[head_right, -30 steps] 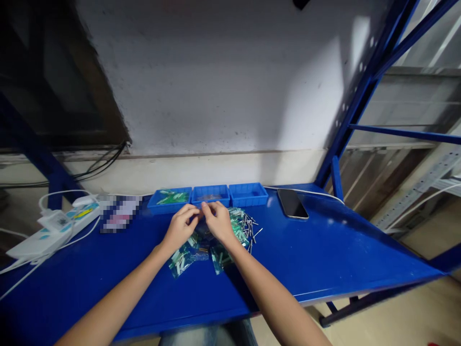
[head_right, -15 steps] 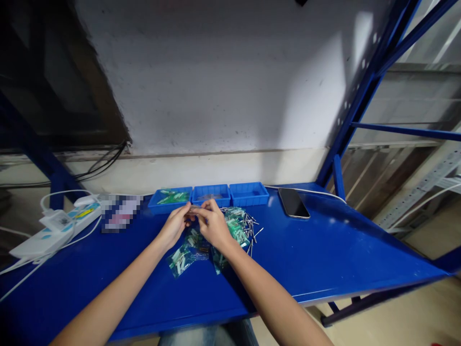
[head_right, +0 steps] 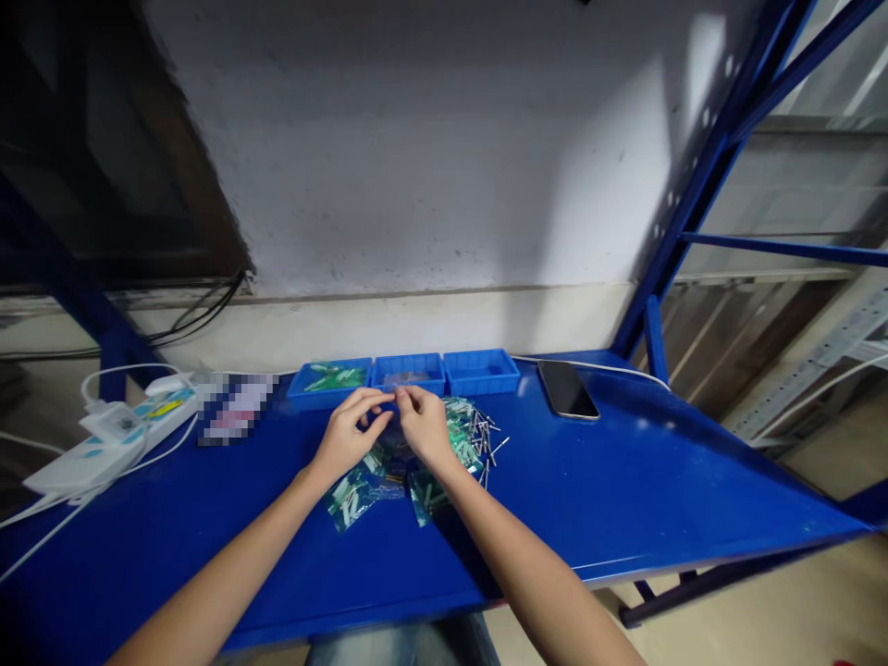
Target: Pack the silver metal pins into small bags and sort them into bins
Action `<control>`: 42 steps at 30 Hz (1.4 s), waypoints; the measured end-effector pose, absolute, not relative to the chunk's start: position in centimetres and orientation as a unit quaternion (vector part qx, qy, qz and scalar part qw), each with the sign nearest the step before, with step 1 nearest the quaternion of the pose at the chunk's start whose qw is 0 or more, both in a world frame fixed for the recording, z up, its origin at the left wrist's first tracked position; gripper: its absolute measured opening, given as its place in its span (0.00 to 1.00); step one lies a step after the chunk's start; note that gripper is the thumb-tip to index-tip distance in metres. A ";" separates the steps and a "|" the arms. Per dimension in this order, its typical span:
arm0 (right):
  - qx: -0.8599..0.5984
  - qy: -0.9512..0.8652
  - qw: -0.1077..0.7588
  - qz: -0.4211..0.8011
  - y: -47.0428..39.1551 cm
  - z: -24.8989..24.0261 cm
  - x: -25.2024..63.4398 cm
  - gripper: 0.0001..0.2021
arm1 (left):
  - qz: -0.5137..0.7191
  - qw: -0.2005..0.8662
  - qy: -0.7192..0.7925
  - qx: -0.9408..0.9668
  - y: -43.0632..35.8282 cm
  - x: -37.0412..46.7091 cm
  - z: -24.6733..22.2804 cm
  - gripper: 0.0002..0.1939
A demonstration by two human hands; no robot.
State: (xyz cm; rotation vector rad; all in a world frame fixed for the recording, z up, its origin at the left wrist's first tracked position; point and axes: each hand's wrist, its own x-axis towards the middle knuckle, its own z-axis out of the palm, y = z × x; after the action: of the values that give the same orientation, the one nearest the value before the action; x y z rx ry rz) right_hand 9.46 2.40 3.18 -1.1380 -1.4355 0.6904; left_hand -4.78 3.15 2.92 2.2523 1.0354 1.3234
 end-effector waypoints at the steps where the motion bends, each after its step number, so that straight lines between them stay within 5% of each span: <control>1: -0.482 -0.612 0.563 0.277 2.4 3.1 9.5 0.18 | 0.469 0.189 0.376 0.776 3.2 -4.8 2.9 0.11; 6: -0.460 -0.677 0.547 0.173 2.1 2.7 9.5 0.15 | 0.496 0.416 0.436 0.625 4.0 -5.0 2.9 0.24; 10: -0.427 -0.731 0.515 0.136 1.8 2.5 9.2 0.19 | 0.510 0.518 0.409 0.551 4.5 -5.2 2.6 0.21; 14: -0.426 -0.723 0.524 0.149 1.8 2.6 9.2 0.23 | 0.531 0.445 0.422 0.585 4.5 -5.4 2.6 0.15; 18: -0.485 -0.665 0.532 0.200 1.8 3.2 9.3 0.12 | 0.546 0.228 0.437 0.678 4.1 -5.3 2.9 0.12; 24: -0.501 -0.574 0.538 0.361 2.2 3.2 9.3 0.21 | 0.479 0.047 0.372 0.794 3.6 -5.1 2.6 0.10; 28: -0.485 -0.564 0.578 0.336 2.8 2.8 9.5 0.17 | 0.460 0.100 0.381 0.796 3.5 -4.9 2.6 0.10; 36: -0.454 -0.605 0.584 0.295 2.4 2.5 9.4 0.15 | 0.505 0.459 0.449 0.577 4.2 -4.9 2.8 0.25; 39: -0.444 -0.661 0.557 0.236 2.0 2.5 9.3 0.19 | 0.522 0.456 0.431 0.577 4.3 -5.1 2.8 0.19; 42: -0.446 -0.669 0.548 0.232 1.9 2.8 9.2 0.15 | 0.558 0.325 0.432 0.630 4.1 -5.1 2.9 0.14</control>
State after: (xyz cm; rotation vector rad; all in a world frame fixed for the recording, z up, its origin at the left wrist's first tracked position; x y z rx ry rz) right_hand 9.23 1.87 2.84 -1.0568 -1.5849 0.5496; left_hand -5.11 4.05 2.93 1.6508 1.1338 1.4624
